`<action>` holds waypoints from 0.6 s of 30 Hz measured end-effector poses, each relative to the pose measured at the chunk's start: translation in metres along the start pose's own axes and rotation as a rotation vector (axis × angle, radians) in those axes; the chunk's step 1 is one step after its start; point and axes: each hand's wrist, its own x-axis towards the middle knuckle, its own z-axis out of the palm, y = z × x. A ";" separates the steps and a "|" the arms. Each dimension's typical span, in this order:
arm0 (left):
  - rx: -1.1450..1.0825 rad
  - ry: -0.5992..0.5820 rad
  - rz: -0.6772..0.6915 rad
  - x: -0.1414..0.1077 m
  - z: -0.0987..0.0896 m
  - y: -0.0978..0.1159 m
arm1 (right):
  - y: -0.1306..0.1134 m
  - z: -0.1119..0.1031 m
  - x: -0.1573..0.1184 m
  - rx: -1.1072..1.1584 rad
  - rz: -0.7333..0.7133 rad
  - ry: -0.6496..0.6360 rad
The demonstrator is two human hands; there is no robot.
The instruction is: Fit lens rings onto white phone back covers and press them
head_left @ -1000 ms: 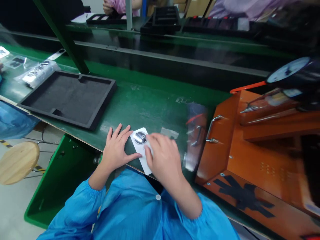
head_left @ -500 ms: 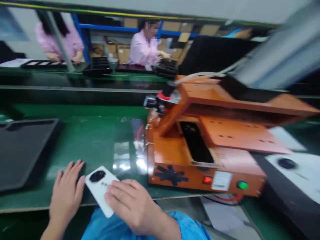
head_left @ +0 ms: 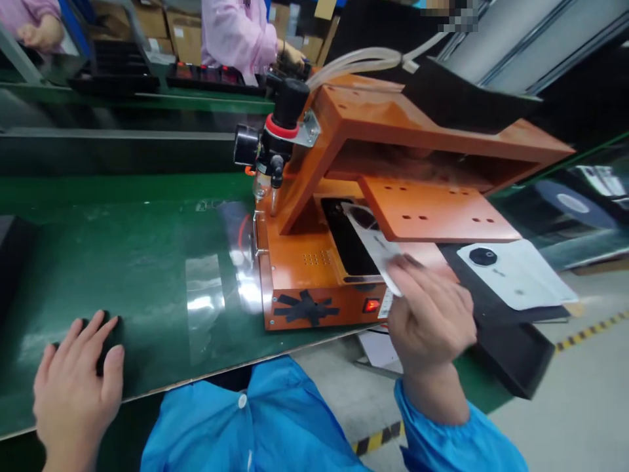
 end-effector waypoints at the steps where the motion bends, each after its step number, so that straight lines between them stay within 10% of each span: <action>1: -0.001 -0.002 0.002 0.000 0.000 -0.001 | 0.007 0.006 0.005 0.006 -0.012 -0.060; 8: -0.004 -0.002 0.045 -0.004 0.002 -0.010 | 0.035 0.027 0.016 0.143 -0.011 -0.371; 18: -0.031 0.007 0.054 -0.005 0.003 -0.012 | 0.037 0.025 0.028 0.130 -0.014 -0.295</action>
